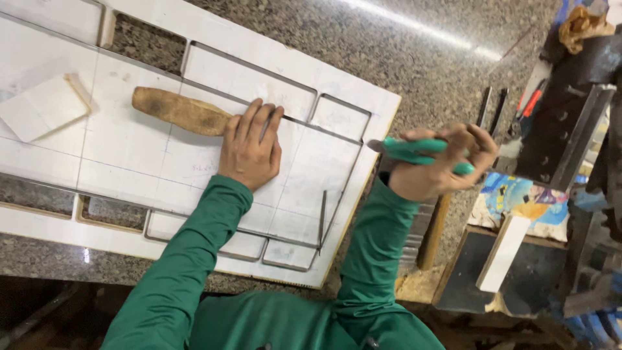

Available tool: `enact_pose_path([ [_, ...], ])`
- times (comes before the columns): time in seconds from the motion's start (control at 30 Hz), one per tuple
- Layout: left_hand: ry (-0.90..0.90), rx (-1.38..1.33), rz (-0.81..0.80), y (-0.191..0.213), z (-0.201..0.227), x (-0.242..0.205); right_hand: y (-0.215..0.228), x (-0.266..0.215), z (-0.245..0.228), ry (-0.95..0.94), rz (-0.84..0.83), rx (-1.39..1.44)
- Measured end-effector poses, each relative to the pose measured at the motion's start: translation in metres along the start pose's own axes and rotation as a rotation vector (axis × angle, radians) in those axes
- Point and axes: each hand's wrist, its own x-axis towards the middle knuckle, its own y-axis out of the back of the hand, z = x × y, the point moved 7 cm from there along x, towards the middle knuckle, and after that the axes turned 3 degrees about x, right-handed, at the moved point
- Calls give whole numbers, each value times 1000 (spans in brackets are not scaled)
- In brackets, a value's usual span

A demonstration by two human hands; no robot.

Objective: The person assembles rectangular metal frames on a white template board. They use a wooden mallet and a hammer to tap the frames into place, then use pliers to bend and adjust the metal edges. The person also measures a white rectangular object with a metal ruler.

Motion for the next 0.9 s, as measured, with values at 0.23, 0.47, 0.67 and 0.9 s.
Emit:
enact_pose_path([
  [0.23,0,-4,-2,3,6,-3,39,-15,-34,63,-147,-61],
  [0.47,-10,-7,20,3,9,-4,31,-78,-36,-238,-202,-53],
  [0.67,-23,-7,54,3,10,-6,12,-102,-13,-459,-231,67],
  [0.9,-36,35,86,4,12,-9,-1,-126,10,-508,-283,-106],
])
